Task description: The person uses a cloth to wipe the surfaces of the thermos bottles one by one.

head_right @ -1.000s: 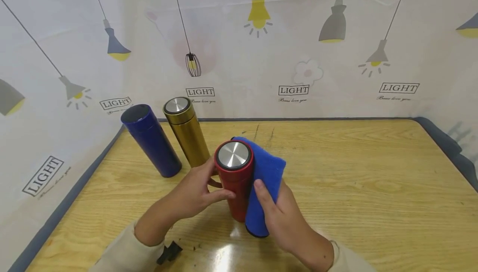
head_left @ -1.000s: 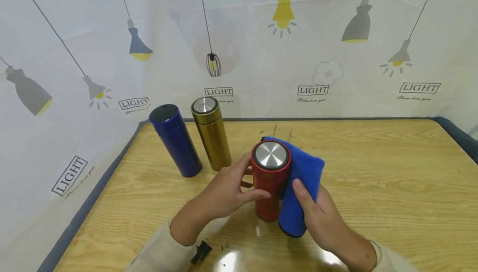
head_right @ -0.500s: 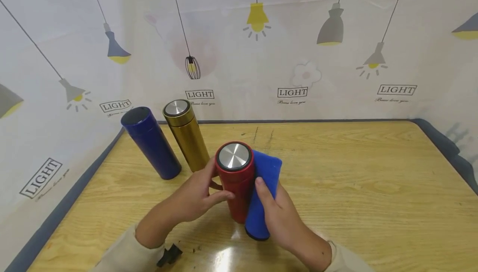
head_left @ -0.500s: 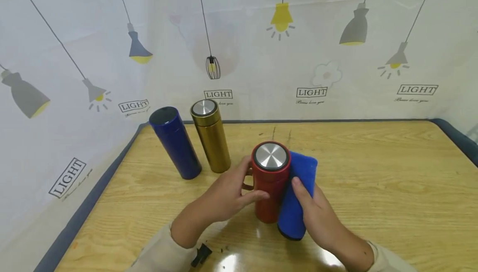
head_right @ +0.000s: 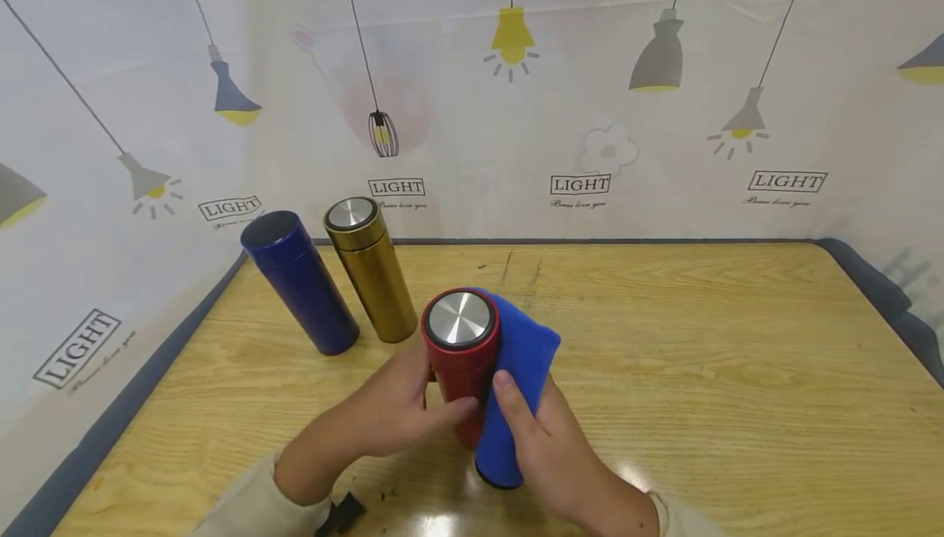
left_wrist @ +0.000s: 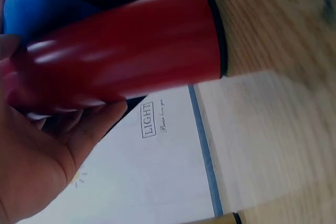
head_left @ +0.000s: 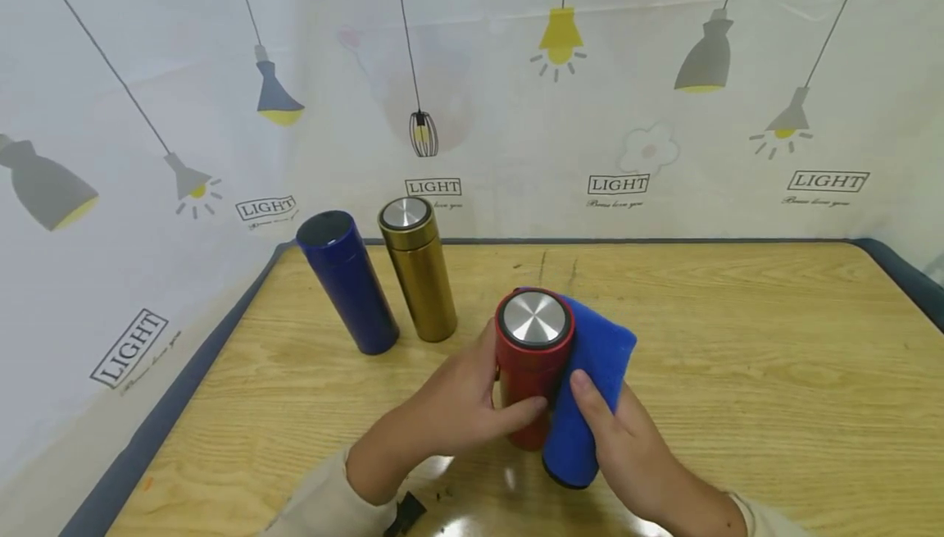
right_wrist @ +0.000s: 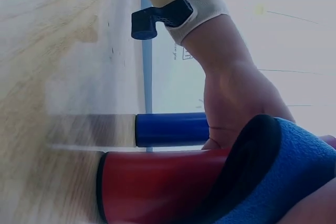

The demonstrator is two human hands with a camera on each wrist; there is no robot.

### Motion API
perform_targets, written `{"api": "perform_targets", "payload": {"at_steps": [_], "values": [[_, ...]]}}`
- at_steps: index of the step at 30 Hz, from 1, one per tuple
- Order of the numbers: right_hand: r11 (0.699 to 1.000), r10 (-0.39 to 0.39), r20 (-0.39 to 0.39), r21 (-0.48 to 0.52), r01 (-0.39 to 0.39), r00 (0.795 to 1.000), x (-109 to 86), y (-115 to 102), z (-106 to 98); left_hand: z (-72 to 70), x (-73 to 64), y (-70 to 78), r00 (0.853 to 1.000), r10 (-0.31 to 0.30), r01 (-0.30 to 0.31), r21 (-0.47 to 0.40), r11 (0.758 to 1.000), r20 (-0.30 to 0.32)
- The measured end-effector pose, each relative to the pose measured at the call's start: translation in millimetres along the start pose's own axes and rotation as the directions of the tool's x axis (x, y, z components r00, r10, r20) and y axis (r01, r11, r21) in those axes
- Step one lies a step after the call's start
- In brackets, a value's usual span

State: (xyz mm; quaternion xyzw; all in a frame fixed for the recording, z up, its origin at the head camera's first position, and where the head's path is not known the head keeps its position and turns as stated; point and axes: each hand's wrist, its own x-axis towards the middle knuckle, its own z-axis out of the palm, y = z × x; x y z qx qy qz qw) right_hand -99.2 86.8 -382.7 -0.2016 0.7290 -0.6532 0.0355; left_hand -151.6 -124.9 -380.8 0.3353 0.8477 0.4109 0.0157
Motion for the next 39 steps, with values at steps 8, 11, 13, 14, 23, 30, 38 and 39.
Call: {"api": "perform_targets", "payload": {"at_steps": [8, 11, 13, 14, 23, 30, 38, 39], "values": [[1.000, 0.004, 0.023, -0.029, -0.003, 1.000, 3.9, 1, -1, 5.4, 2.0, -1.4, 0.999, -0.019, 0.021, 0.029, 0.999, -0.044], [0.998, 0.047, 0.027, -0.033, -0.047, 0.999, 6.9, 2, 0, 5.0, 2.0, -4.2, 0.999, -0.040, 0.041, 0.004, 0.999, -0.018], [0.997, 0.074, 0.026, -0.028, -0.074, 0.997, 8.0, 2, 1, 4.3, 1.6, -5.8, 0.999, -0.052, 0.052, -0.013, 0.999, 0.004], [0.996, 0.083, 0.028, -0.019, -0.082, 0.996, 8.1, 2, 1, 3.9, 1.4, -6.2, 0.998, -0.057, 0.058, -0.022, 0.998, 0.014], [1.000, -0.013, -0.105, -0.010, 0.012, 0.994, -1.9, 4, -8, 3.0, 2.9, -7.4, 0.997, -0.060, 0.063, -0.066, 0.996, 0.043], [0.999, -0.023, -0.038, 0.033, 0.024, 0.999, 1.0, 1, -8, 3.0, 3.1, -6.2, 0.996, -0.071, 0.075, -0.063, 0.995, 0.053], [0.998, 0.065, 0.016, 0.002, -0.065, 0.998, 8.9, 5, -4, 3.5, 1.8, -5.2, 0.996, -0.083, 0.084, -0.011, 0.996, 0.043], [0.998, 0.068, 0.018, -0.005, -0.068, 0.998, 9.4, 6, -4, 3.0, 1.8, -5.0, 0.995, -0.085, 0.085, -0.004, 0.996, 0.043]]}}
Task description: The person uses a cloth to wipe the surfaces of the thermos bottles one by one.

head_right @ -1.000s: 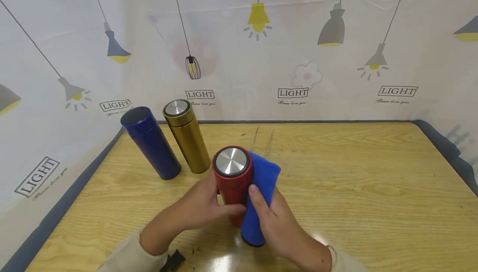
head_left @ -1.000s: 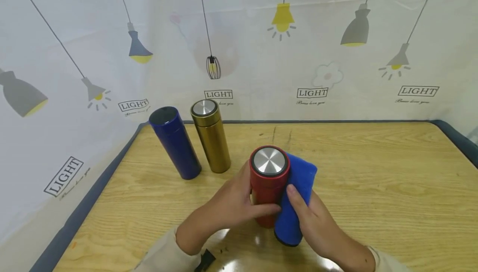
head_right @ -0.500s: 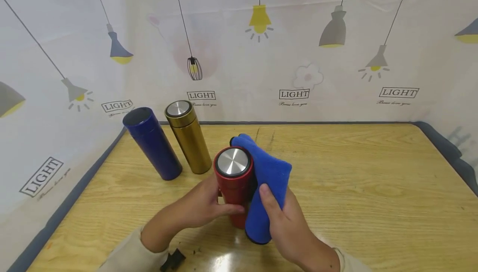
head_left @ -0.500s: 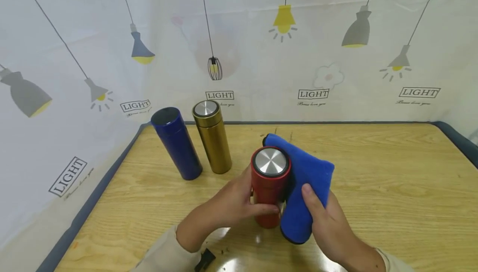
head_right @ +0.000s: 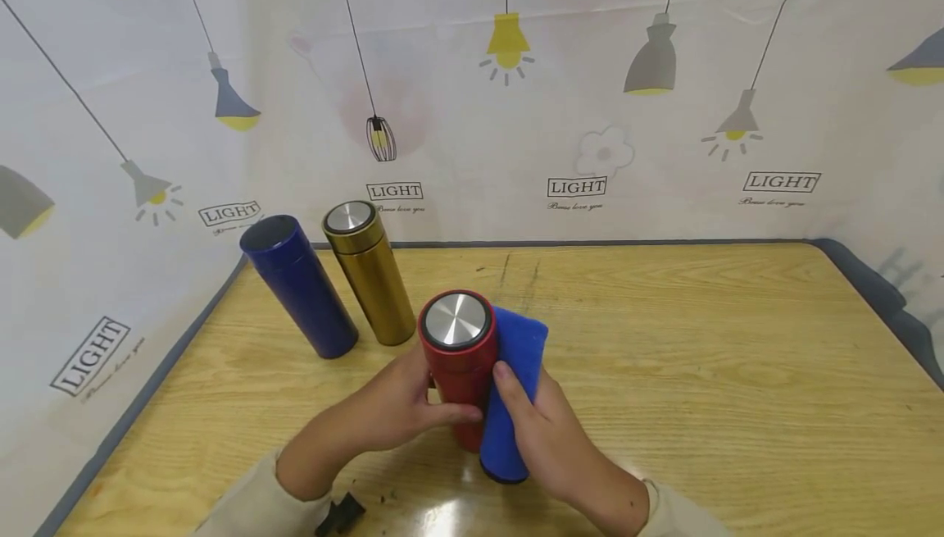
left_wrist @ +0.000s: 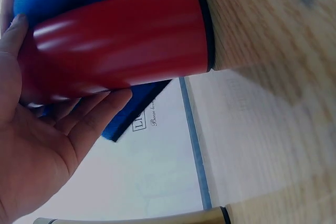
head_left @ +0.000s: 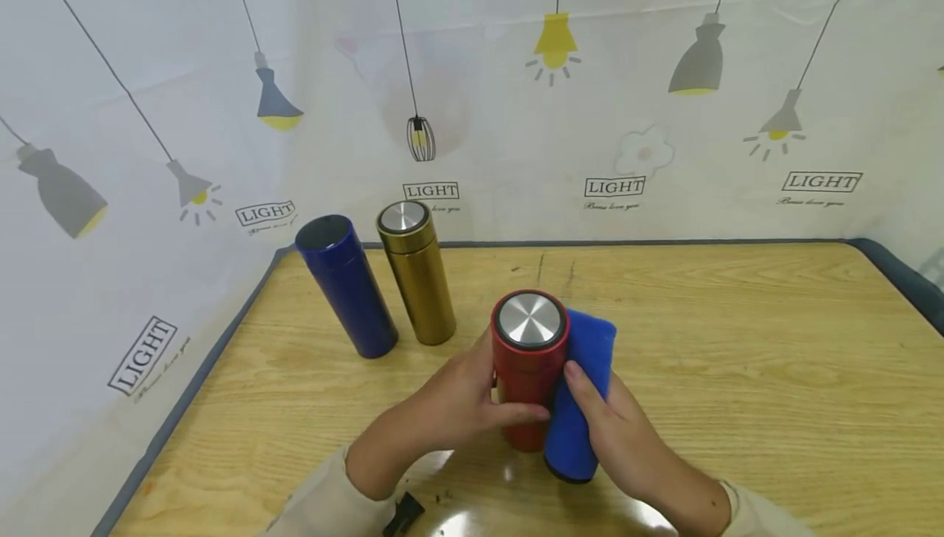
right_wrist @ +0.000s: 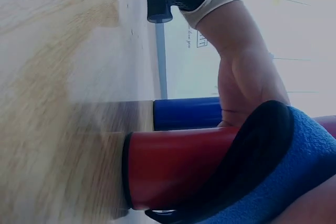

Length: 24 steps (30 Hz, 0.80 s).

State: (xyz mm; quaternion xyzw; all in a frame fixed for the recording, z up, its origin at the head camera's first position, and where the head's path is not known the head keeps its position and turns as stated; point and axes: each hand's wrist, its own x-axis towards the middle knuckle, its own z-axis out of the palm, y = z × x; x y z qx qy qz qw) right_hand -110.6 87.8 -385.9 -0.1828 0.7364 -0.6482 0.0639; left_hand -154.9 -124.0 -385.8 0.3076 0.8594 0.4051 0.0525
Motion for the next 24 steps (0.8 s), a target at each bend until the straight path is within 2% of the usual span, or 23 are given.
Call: {"api": "perform_targets", "payload": {"at_steps": [5, 8, 12, 16, 24], "values": [[1.000, 0.030, -0.016, 0.005, -0.030, 0.999, 0.3, 0, 1, -3.7, -1.4, 0.7, 1.000, -0.011, 0.011, 0.042, 0.999, -0.001], [0.999, 0.027, -0.053, 0.030, -0.026, 0.998, -2.6, -2, 0, -5.4, -1.0, 1.7, 1.000, -0.015, 0.015, 0.013, 1.000, 0.013], [0.997, -0.059, -0.108, 0.035, 0.063, 0.992, -8.7, -2, -4, -7.1, -0.4, 4.6, 0.998, -0.053, 0.053, -0.013, 0.999, 0.027], [0.991, -0.123, -0.122, 0.037, 0.128, 0.985, -11.4, -2, -7, -9.1, -0.5, 5.6, 0.999, -0.051, 0.051, 0.001, 0.999, 0.008], [0.999, 0.004, -0.021, 0.038, -0.003, 1.000, -1.6, -7, -5, -12.7, -0.5, 6.0, 1.000, -0.018, 0.017, -0.051, 0.999, -0.021]]}}
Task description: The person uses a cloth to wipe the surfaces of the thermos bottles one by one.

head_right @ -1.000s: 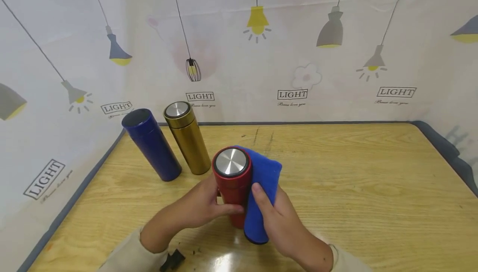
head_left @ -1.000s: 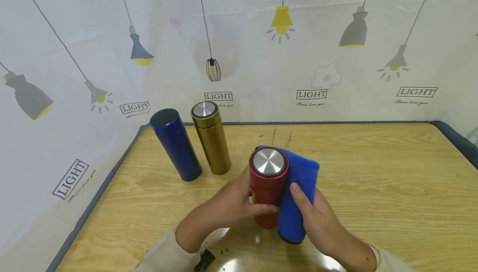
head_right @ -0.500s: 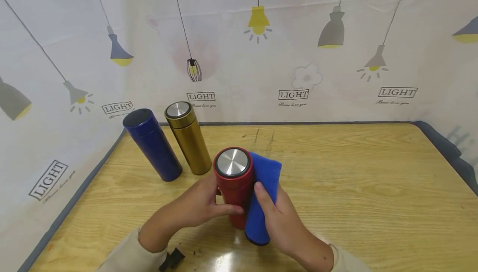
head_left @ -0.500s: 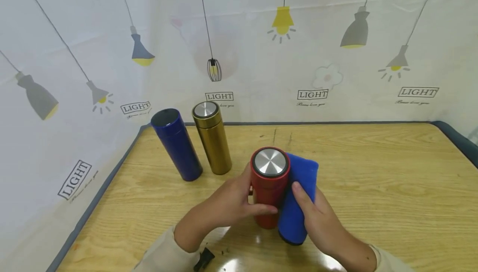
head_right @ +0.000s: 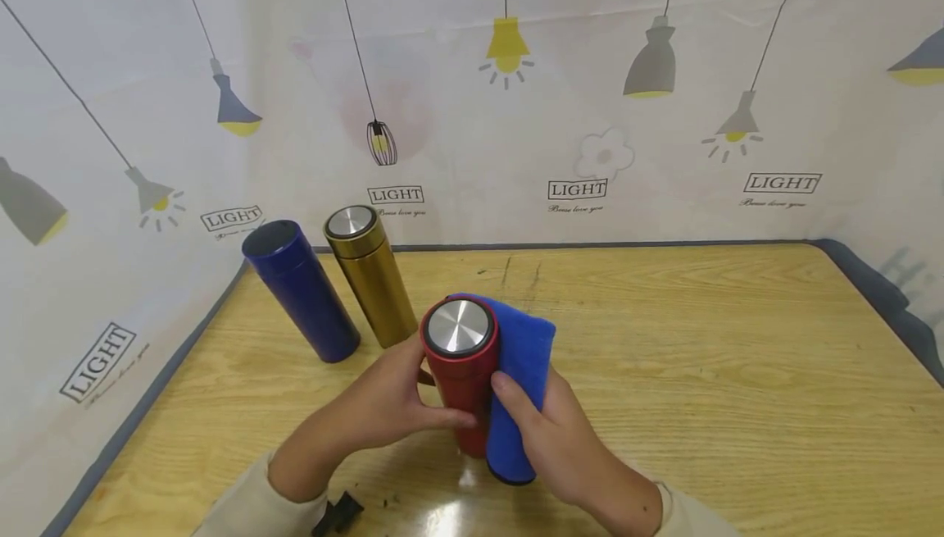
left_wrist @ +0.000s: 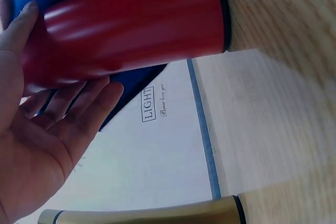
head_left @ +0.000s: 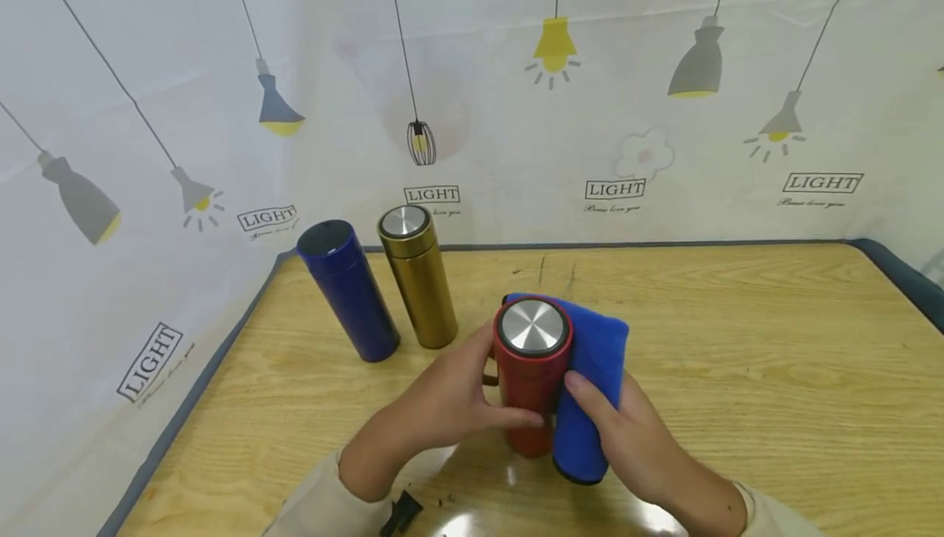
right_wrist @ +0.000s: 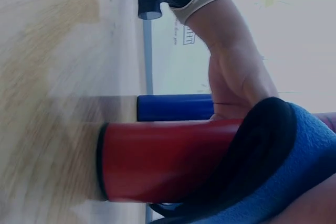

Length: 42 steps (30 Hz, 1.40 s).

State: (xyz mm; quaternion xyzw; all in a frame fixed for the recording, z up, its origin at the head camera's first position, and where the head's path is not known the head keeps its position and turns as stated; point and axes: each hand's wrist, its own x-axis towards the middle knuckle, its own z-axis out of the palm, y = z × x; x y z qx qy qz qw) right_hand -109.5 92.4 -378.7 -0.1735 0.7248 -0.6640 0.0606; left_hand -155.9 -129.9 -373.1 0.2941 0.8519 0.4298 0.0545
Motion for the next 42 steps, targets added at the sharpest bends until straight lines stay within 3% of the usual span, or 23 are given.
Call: {"api": "perform_targets", "payload": {"at_steps": [9, 15, 20, 25, 33, 39, 42], "values": [[0.999, 0.036, 0.044, -0.032, -0.034, 0.998, 7.4, 6, 0, -5.4, -2.2, 2.3, 0.999, -0.039, 0.039, 0.024, 0.999, -0.026], [0.996, 0.090, 0.018, -0.002, -0.090, 0.996, 7.9, 4, -3, -7.5, -3.3, 3.3, 1.000, -0.020, 0.021, 0.071, 0.997, -0.013], [1.000, 0.030, -0.016, -0.003, -0.030, 0.999, 1.9, 1, -6, -5.9, -3.1, 3.9, 0.999, 0.001, -0.002, 0.025, 1.000, 0.038], [1.000, -0.021, -0.017, 0.013, 0.021, 1.000, -0.1, 1, -4, -4.6, -2.8, 4.3, 0.999, 0.035, -0.037, 0.054, 0.998, 0.034], [1.000, 0.001, 0.024, 0.004, -0.001, 1.000, 2.5, 2, -2, -1.2, -3.0, 3.5, 0.998, 0.060, -0.061, 0.097, 0.993, 0.017], [0.997, 0.082, -0.068, 0.008, -0.082, 0.994, 5.6, -3, -4, 6.9, -3.2, 4.0, 0.997, 0.079, -0.073, 0.169, 0.983, -0.026], [0.994, 0.111, -0.107, 0.010, -0.111, 0.988, 7.0, -6, -6, 10.8, -3.2, 5.9, 0.998, 0.048, -0.040, 0.163, 0.986, -0.047]]}}
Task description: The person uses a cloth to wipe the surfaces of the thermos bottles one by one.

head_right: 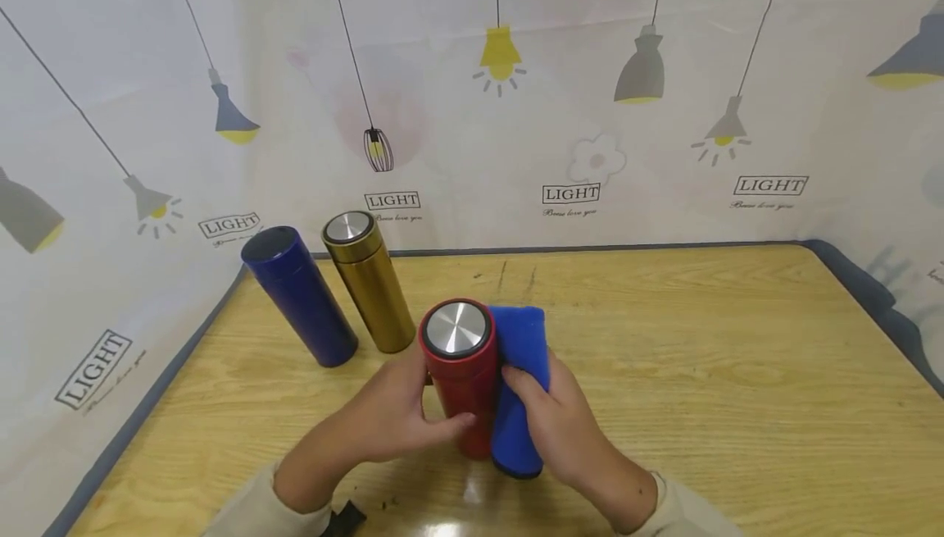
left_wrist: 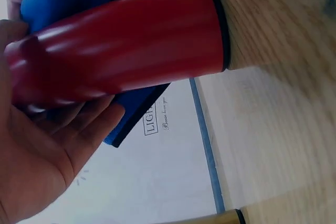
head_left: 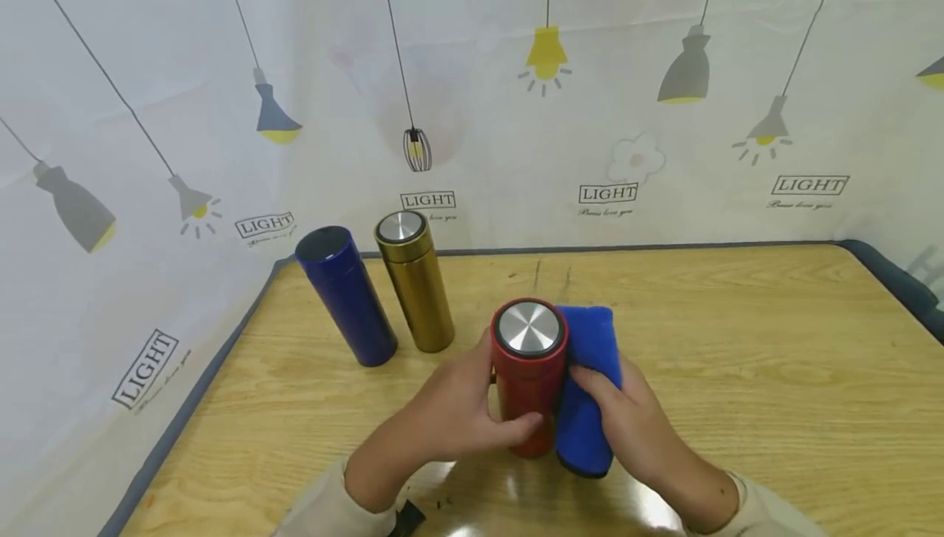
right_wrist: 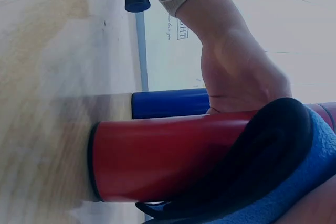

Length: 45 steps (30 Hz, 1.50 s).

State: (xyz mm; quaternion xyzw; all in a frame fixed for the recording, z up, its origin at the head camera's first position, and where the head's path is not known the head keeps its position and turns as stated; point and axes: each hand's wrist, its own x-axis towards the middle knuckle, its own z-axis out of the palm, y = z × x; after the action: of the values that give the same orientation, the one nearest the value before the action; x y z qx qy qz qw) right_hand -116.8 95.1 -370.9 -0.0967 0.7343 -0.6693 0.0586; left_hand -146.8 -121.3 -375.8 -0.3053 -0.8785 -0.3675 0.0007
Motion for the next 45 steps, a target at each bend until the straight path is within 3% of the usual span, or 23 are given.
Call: {"api": "perform_targets", "payload": {"at_steps": [4, 6, 9, 11, 12, 14, 17, 19, 20, 22, 24, 27, 32, 34, 38, 41, 42, 45], "values": [[1.000, -0.016, -0.062, -0.018, 0.015, 0.998, 0.3, -9, -3, 3.4, -0.2, 1.1, 0.999, -0.029, 0.028, -0.032, 0.999, -0.020], [0.997, -0.069, -0.129, -0.029, 0.066, 0.989, -0.1, -16, -4, 4.5, 0.0, 0.8, 0.999, -0.021, 0.020, -0.032, 0.999, -0.031], [0.977, -0.213, -0.224, -0.074, 0.202, 0.951, -0.9, -29, -3, 5.0, 0.4, -0.3, 1.000, -0.008, 0.007, -0.046, 0.999, -0.030], [0.932, -0.363, -0.222, -0.107, 0.347, 0.905, -0.2, -36, 0, 4.9, 1.2, -0.6, 1.000, -0.006, 0.004, -0.059, 0.998, -0.022], [0.895, -0.445, -0.198, -0.128, 0.427, 0.874, 1.1, -39, 1, 4.8, 1.4, -0.9, 1.000, -0.006, 0.005, -0.065, 0.998, -0.016], [0.783, -0.613, -0.108, -0.214, 0.584, 0.783, 4.8, -44, 5, 4.3, 1.8, -0.8, 1.000, -0.004, 0.003, -0.065, 0.998, -0.007], [0.542, -0.793, 0.083, -0.357, 0.761, 0.604, 11.8, -48, 9, 4.2, 2.3, -0.3, 1.000, -0.012, 0.012, -0.048, 0.999, 0.013], [0.381, -0.845, 0.168, -0.478, 0.792, 0.508, 14.2, -48, 11, 4.1, 2.3, 0.1, 1.000, -0.022, 0.022, -0.030, 0.999, 0.017], [0.325, -0.853, 0.202, -0.515, 0.793, 0.480, 14.5, -47, 11, 4.1, 2.2, 0.1, 0.999, -0.026, 0.026, -0.022, 0.999, 0.019], [0.259, -0.860, 0.240, -0.555, 0.790, 0.451, 14.4, -47, 11, 3.7, 2.3, 0.2, 0.999, -0.039, 0.039, -0.016, 0.999, 0.025], [0.238, -0.858, 0.252, -0.575, 0.783, 0.447, 13.0, -46, 11, 3.3, 2.3, 0.0, 0.999, -0.040, 0.041, -0.017, 0.999, 0.029], [0.230, -0.865, 0.249, -0.574, 0.786, 0.435, 10.3, -46, 10, 3.0, 1.8, -0.1, 0.998, -0.044, 0.046, -0.033, 0.998, 0.044], [0.203, -0.886, 0.257, -0.532, 0.822, 0.386, 9.9, -47, 10, 2.9, 1.9, -0.6, 0.999, -0.014, 0.015, -0.024, 1.000, 0.040], [0.198, -0.887, 0.264, -0.524, 0.828, 0.380, 11.3, -47, 10, 3.0, 2.1, -1.6, 0.999, 0.005, -0.004, -0.012, 1.000, 0.034], [0.217, -0.879, 0.248, -0.553, 0.805, 0.407, 13.3, -44, 12, 2.0, 1.6, -1.8, 0.999, 0.007, -0.007, -0.020, 1.000, 0.042], [0.249, -0.882, 0.209, -0.554, 0.794, 0.422, 13.6, -43, 11, 1.5, 1.2, -1.5, 0.999, 0.000, 0.001, -0.027, 1.000, 0.046], [0.258, -0.886, 0.198, -0.544, 0.799, 0.420, 13.6, -42, 11, 1.5, 1.3, -1.3, 0.999, 0.000, 0.002, -0.031, 1.000, 0.046], [0.253, -0.905, 0.187, -0.489, 0.835, 0.383, 14.0, -40, 10, 1.8, 0.7, -1.2, 0.999, 0.001, 0.000, -0.027, 1.000, 0.041]]}}
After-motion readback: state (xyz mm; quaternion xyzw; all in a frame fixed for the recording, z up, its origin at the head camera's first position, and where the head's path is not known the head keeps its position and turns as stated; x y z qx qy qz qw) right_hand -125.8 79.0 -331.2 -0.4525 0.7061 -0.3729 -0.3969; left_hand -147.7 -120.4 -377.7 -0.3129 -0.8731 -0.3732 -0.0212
